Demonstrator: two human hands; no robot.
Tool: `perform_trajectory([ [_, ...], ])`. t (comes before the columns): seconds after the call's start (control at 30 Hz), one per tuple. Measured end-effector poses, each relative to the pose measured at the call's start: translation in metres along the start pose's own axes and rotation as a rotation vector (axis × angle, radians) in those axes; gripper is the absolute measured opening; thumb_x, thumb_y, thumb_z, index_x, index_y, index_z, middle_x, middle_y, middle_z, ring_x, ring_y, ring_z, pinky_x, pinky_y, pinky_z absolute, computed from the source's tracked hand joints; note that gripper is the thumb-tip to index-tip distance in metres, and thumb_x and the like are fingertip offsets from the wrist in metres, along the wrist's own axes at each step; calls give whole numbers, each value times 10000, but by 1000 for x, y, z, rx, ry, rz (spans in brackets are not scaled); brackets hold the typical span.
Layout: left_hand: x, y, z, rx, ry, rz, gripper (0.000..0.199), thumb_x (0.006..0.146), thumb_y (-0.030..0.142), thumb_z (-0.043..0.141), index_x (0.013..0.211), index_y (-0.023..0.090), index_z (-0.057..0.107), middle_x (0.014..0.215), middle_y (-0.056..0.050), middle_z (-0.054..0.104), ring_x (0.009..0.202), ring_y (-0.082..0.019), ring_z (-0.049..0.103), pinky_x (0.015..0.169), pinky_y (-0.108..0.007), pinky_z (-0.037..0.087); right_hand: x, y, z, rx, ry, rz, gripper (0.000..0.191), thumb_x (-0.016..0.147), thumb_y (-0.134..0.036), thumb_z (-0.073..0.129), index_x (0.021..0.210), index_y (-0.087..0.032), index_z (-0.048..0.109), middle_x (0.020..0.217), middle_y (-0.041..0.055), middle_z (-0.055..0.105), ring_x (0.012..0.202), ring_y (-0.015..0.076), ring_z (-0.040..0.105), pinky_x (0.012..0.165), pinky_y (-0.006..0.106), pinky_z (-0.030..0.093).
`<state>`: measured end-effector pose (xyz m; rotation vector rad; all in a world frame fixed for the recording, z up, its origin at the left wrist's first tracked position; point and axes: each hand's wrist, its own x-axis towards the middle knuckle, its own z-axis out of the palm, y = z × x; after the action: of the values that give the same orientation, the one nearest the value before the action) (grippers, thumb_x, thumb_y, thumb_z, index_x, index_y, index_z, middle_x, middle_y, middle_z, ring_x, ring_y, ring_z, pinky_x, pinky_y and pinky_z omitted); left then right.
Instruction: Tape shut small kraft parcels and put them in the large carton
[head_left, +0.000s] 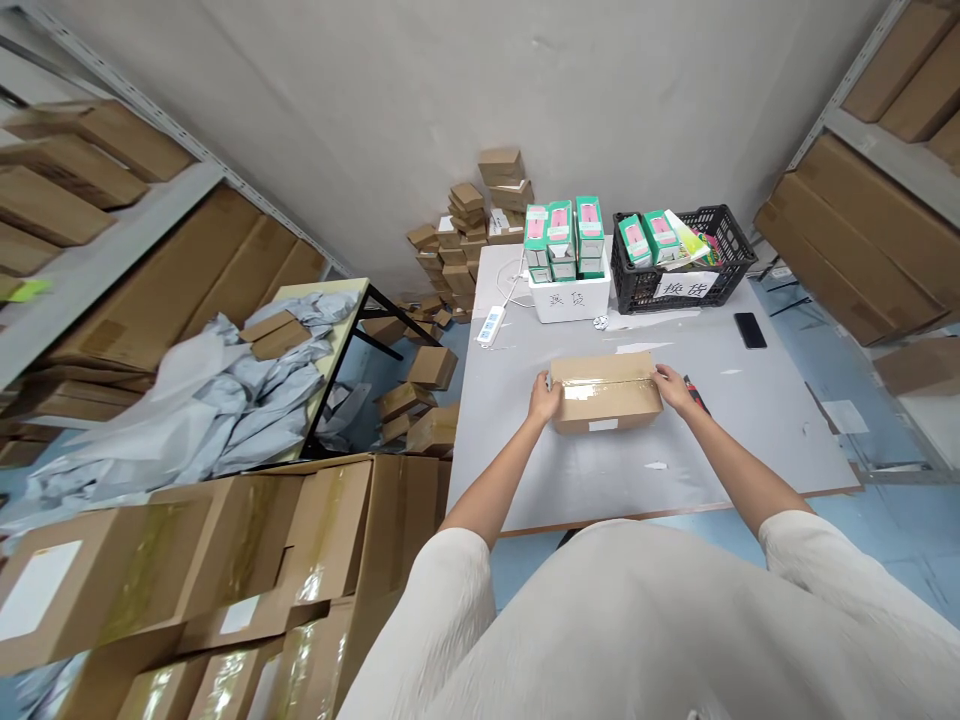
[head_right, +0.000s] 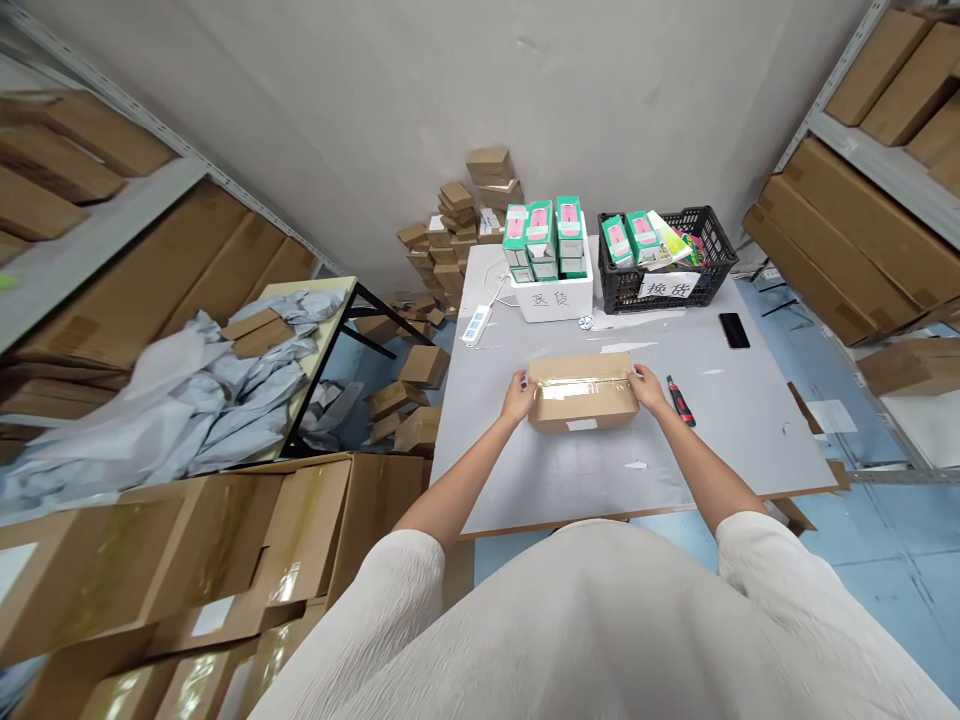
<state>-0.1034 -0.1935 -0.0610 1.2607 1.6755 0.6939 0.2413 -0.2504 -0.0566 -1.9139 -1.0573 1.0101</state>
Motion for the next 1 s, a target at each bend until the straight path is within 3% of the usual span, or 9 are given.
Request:
perform_trajectory([
  [0.2,7,15,1,-53,-98,38,809,904,278,725,1660,267,437,1616,-130,600,1492,-322,572,1246,-441,431,9,-17,9,62,-77,-18,773,886,-484,692,1609,-244,556,1603,145,616,1410,308,635,1221,454,477],
  [0.37,7,22,-1,-77,-74,109,992,855,242,765,1729,294,298,1714,-136,479,1529,-325,526,1265,-456,410,13,-25,9,89,-63,-14,871,869,-498,724,1672,-283,463,1634,138,573,1400,304,637,1218,475,492],
  [0.57,2,25,-11,-70,-13,166,902,898,308,762,1699,283,349,1636,-161,461,1437,-294,581,1209,-404,455,10,-25,12,158,-3,-114,858,909,-586,671,1674,-279,432,1665,148,512,1447,286,593,1202,437,501],
  [0.7,-6,21,-15,-15,29,97,729,1010,491,656,1657,249,421,1544,-171,532,1303,-288,657,1164,-401,474,6,-18,8,18,109,-73,693,991,-659,499,1527,-230,591,1535,167,609,1391,299,607,1228,447,465],
  [0.8,-7,20,-14,26,50,40,636,1055,571,559,1585,221,511,1532,-189,589,1362,-318,626,1198,-421,430,4,-16,3,-70,112,-51,641,1023,-688,410,1358,-231,709,1456,165,668,1420,325,568,1262,456,411],
  [1.0,-5,16,-12,70,-35,-17,534,1028,443,595,1505,203,580,1470,-176,698,1352,-331,656,1149,-423,460,-1,-17,6,-99,32,-40,577,1013,-612,462,1392,-244,693,1445,134,708,1348,319,637,1215,442,444],
])
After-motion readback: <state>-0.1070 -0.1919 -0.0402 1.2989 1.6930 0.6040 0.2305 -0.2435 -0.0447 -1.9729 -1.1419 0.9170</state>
